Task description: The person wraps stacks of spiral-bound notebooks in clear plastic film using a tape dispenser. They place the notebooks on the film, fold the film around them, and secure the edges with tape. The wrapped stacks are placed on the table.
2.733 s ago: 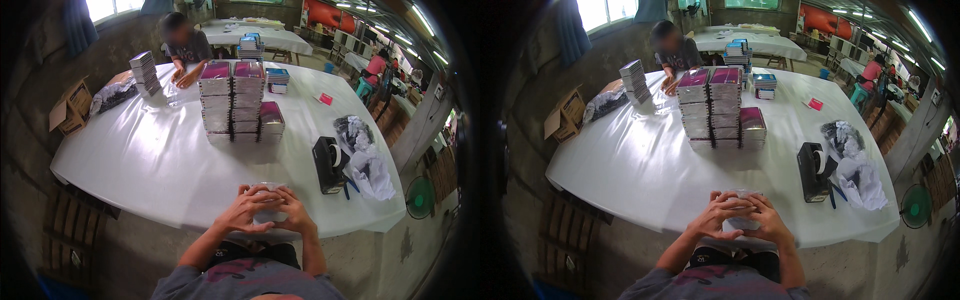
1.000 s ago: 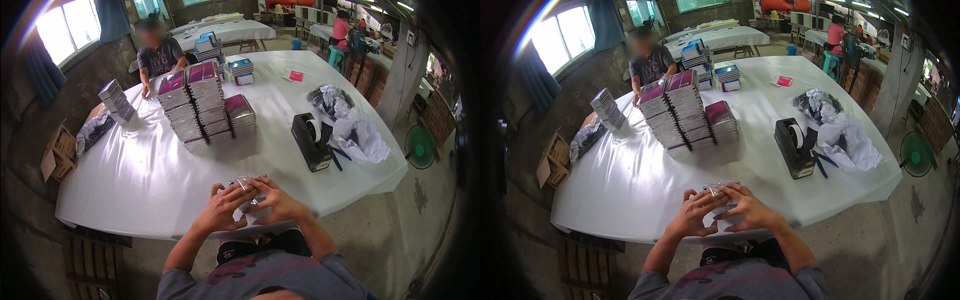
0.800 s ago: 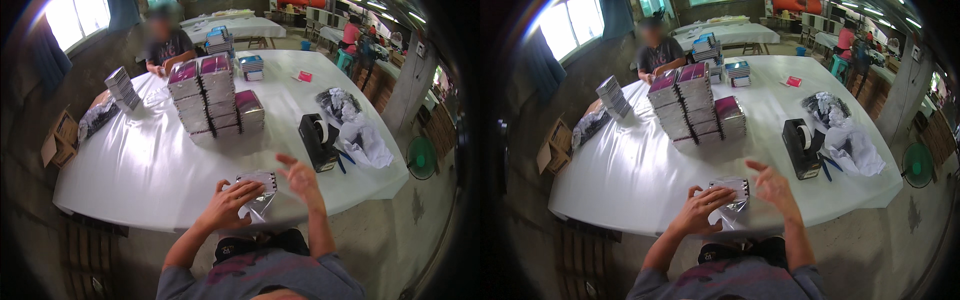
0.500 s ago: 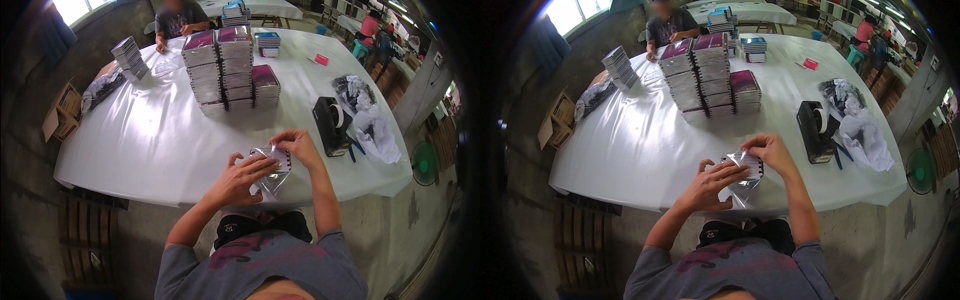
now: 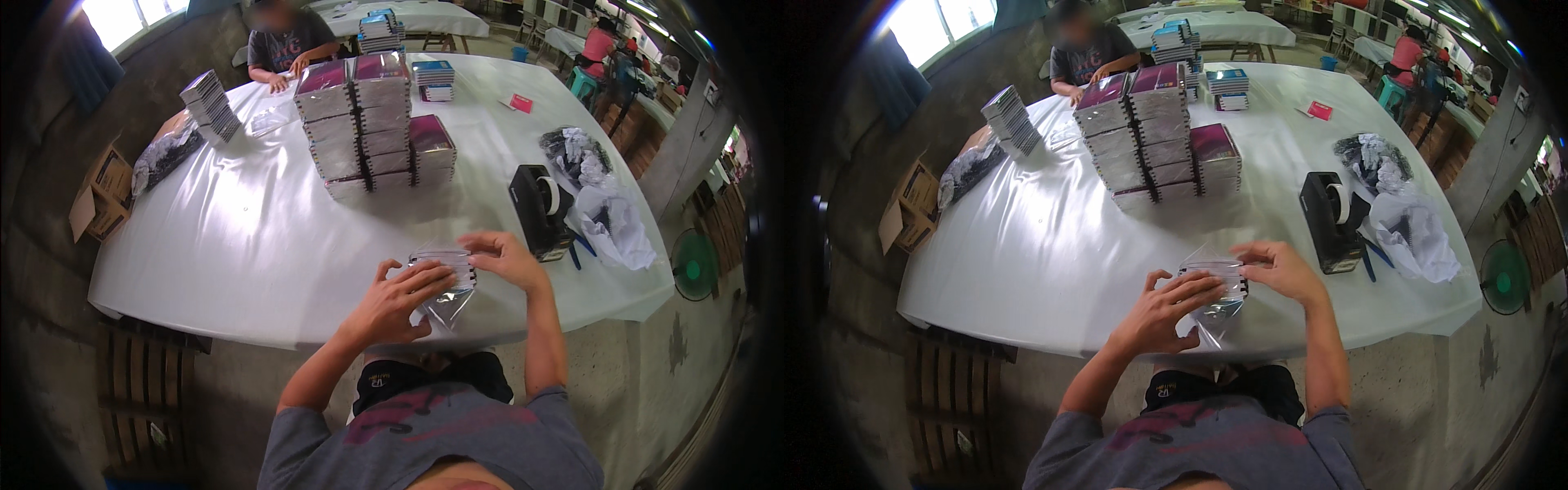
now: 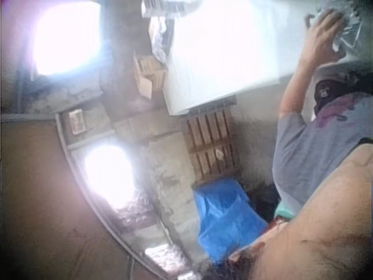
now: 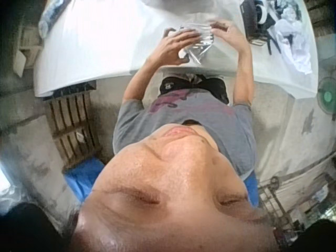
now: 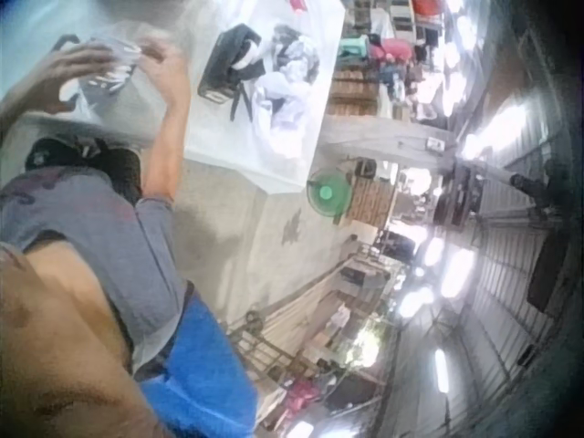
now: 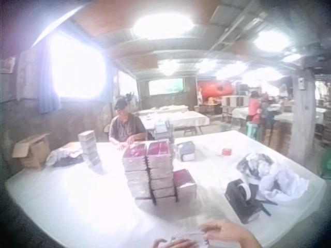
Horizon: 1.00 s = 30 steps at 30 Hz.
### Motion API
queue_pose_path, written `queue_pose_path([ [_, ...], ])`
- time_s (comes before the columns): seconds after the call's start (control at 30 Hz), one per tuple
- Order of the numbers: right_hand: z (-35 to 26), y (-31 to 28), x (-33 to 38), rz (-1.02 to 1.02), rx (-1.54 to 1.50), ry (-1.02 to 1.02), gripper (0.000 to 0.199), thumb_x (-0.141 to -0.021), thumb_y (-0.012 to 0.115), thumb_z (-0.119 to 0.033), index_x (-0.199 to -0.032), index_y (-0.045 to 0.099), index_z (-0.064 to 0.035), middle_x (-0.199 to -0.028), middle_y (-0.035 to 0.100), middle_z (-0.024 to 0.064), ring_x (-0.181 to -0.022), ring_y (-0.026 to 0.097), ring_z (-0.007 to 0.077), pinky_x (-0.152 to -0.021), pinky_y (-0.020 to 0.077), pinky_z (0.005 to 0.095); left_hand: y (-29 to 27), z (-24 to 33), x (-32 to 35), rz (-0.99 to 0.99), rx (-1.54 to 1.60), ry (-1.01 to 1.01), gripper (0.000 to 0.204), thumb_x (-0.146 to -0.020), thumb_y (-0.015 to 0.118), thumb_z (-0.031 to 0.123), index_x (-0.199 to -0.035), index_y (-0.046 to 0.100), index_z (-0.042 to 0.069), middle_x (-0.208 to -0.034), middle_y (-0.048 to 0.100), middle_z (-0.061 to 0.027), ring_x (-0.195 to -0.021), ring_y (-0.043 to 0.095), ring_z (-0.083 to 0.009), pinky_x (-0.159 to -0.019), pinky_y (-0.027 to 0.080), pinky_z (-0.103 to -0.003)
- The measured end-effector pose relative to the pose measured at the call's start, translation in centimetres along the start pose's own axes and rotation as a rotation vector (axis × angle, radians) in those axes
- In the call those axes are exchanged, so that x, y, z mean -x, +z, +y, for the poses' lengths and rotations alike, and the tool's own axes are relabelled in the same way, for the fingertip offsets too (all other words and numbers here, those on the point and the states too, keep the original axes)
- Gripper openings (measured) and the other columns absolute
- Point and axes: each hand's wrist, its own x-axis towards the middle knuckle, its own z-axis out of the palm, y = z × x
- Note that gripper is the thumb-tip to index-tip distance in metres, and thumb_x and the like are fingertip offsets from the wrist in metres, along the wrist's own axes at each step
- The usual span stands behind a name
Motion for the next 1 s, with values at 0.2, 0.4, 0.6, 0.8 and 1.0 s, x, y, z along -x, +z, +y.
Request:
queue_pose_path([
  [0.2, -0.7, 1.9, -2.7, 0.068, 0.106, -0.006, 0.016, -0.074, 0.066, -0.002, -0.089, 0.07, -0.0011, -0.087, 0.069, 0.0107, -0.082, 0.064, 0.0141, -0.076, 0.0493, 0.0256, 0.1, -0.3, 0.1, -0.016, 0.042, -0.005, 0.073, -0.06, 0.064, 0.018, -0.131, 0.048, 0.024, -0.136, 0.045, 0.0007, -0.127, 0.04, -0.0167, -0.099, 0.025, -0.056],
  [0.4, -1.1, 2.6, -5.2, 0.253, -0.259, -0.404, 0.019, -0.073, 0.069, 0.0, -0.093, 0.069, -0.0023, -0.09, 0.068, 0.0077, -0.086, 0.063, 0.0123, -0.079, 0.0491, 0.026, -0.1, -0.2, -0.4, -0.036, 0.082, -0.002, 0.071, -0.059, 0.065, 0.016, -0.128, 0.05, 0.022, -0.134, 0.046, -0.0005, -0.128, 0.039, -0.0195, -0.099, 0.03, -0.056],
  [0.6, -0.3, -1.5, -1.1, -0.033, 0.079, -0.188, 0.038, -0.077, 0.066, -0.004, -0.115, 0.059, -0.0014, -0.104, 0.065, 0.0069, -0.088, 0.06, 0.0126, -0.081, 0.0472, 0.0263, 0.2, -0.1, -0.7, 0.029, 0.115, 0.025, 0.067, -0.058, 0.065, 0.012, -0.124, 0.054, 0.017, -0.129, 0.051, -0.0033, -0.126, 0.043, -0.0237, -0.099, 0.034, -0.046],
  [0.8, 1.8, 0.0, -2.2, -0.147, 0.024, -0.101, 0.022, -0.076, 0.065, -0.003, -0.098, 0.068, -0.001, -0.091, 0.069, 0.0083, -0.082, 0.062, 0.0122, -0.077, 0.0484, 0.0245, 0.6, -0.4, -0.7, 0.065, 0.113, 0.063, 0.065, -0.055, 0.065, 0.01, -0.119, 0.057, 0.011, -0.126, 0.053, -0.0075, -0.123, 0.046, -0.0275, -0.098, 0.036, -0.042],
  [1.0, -1.2, 2.5, -4.7, 0.068, 0.013, -0.205, 0.014, -0.074, 0.065, 0.004, -0.086, 0.07, -0.0002, -0.082, 0.07, 0.007, -0.076, 0.064, 0.0117, -0.075, 0.0502, 0.0233, 0.5, -0.1, -0.9, 0.063, 0.109, 0.07, 0.065, -0.054, 0.063, 0.009, -0.119, 0.057, 0.011, -0.125, 0.053, -0.0075, -0.123, 0.046, -0.028, -0.098, 0.037, -0.041],
])
